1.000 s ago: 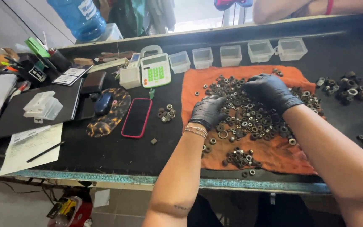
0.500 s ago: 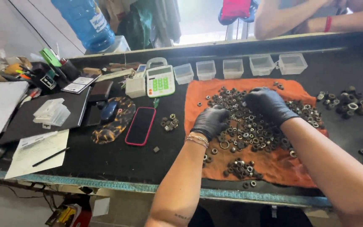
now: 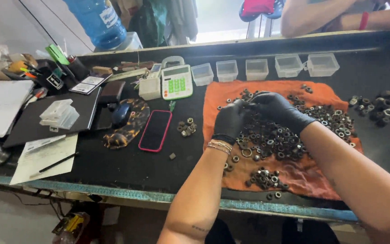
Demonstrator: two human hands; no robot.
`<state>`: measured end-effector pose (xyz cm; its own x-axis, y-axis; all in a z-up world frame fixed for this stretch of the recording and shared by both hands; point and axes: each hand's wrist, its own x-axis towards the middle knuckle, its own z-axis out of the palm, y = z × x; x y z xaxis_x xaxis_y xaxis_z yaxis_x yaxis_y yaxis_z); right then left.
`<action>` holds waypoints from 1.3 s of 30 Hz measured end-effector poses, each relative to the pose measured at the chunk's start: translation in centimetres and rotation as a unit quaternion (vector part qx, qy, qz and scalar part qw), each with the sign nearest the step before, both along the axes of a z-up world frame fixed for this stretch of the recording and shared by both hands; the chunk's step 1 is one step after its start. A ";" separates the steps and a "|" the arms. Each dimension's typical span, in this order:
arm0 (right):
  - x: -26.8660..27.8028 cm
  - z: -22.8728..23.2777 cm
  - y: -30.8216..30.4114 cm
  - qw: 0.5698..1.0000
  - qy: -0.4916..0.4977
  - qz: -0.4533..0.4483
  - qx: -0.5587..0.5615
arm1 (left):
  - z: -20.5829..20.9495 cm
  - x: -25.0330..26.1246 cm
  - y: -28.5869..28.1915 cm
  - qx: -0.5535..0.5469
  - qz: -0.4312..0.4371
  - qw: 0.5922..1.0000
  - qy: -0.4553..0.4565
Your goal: The person sorts small metal parts on an orange cloth, picking them up and placing them into separate piles. The person occasionally pauses to look at a phone held by another person. The workspace includes a calculator, plastic containers, and a water dispenser.
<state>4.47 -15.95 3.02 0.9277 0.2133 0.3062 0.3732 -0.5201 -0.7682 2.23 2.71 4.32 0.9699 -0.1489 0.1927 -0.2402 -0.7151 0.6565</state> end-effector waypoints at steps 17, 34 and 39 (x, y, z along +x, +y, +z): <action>6.9 -0.2 1.1 0.922 -0.108 -0.093 -0.360 | 0.4 -2.1 1.2 0.082 0.061 0.990 -0.096; 5.9 -0.9 -4.0 0.978 -0.102 -0.117 -0.139 | -4.1 0.9 1.0 0.105 0.061 0.988 -0.091; 6.0 0.7 -2.3 0.944 -0.065 -0.066 -0.315 | -4.4 0.9 1.2 0.164 0.039 0.985 -0.047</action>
